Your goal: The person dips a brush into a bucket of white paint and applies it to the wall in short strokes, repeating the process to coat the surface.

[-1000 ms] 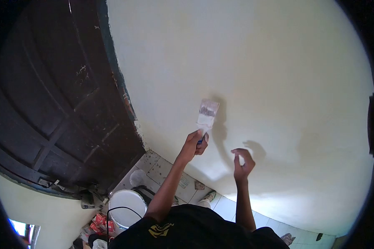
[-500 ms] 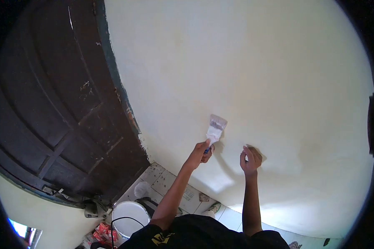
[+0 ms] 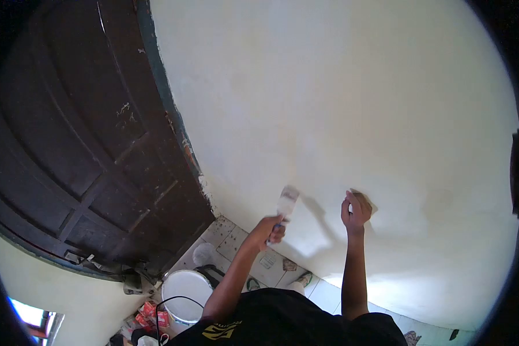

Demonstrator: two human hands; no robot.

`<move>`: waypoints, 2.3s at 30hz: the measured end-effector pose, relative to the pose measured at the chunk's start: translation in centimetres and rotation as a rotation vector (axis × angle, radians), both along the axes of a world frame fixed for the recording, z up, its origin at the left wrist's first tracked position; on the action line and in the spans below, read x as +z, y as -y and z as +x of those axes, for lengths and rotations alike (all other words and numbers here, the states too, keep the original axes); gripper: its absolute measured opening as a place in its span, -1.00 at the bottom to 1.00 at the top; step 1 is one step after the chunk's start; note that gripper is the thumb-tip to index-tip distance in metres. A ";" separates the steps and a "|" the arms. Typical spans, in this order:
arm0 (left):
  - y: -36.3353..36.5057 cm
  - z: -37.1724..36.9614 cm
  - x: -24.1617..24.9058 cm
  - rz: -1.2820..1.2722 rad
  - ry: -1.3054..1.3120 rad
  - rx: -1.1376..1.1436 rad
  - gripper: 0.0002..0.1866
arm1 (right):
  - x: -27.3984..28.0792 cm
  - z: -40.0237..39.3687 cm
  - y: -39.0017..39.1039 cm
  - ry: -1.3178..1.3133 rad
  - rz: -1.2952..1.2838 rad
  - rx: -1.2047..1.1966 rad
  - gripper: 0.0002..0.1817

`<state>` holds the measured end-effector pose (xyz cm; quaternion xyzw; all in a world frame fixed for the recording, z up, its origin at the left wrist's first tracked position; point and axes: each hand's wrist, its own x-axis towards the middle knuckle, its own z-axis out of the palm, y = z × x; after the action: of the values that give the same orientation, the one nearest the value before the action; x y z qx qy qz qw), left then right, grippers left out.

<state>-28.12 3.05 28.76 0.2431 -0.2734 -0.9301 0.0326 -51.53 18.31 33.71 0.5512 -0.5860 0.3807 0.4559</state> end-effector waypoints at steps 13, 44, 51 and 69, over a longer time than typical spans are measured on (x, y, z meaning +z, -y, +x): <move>4.0 -3.6 23.3 0.773 -0.587 -0.127 -0.74 | -0.1 0.2 -0.3 0.072 0.050 -0.014 -0.73; 0.5 -1.2 -11.7 -0.140 0.263 0.012 -0.64 | -0.7 -0.3 -0.3 0.056 0.052 -0.013 -0.73; 1.7 -2.5 12.9 -0.295 -0.169 0.132 -0.53 | -0.2 0.2 -0.5 0.122 0.068 0.018 -0.72; 2.7 -3.8 2.6 -0.296 -0.106 0.021 -0.49 | -0.7 0.2 0.0 0.051 -0.003 -0.050 -0.76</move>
<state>-31.93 0.40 31.35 0.1888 -0.4029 -0.8908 0.0920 -51.28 18.35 33.00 0.5259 -0.6104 0.3840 0.4510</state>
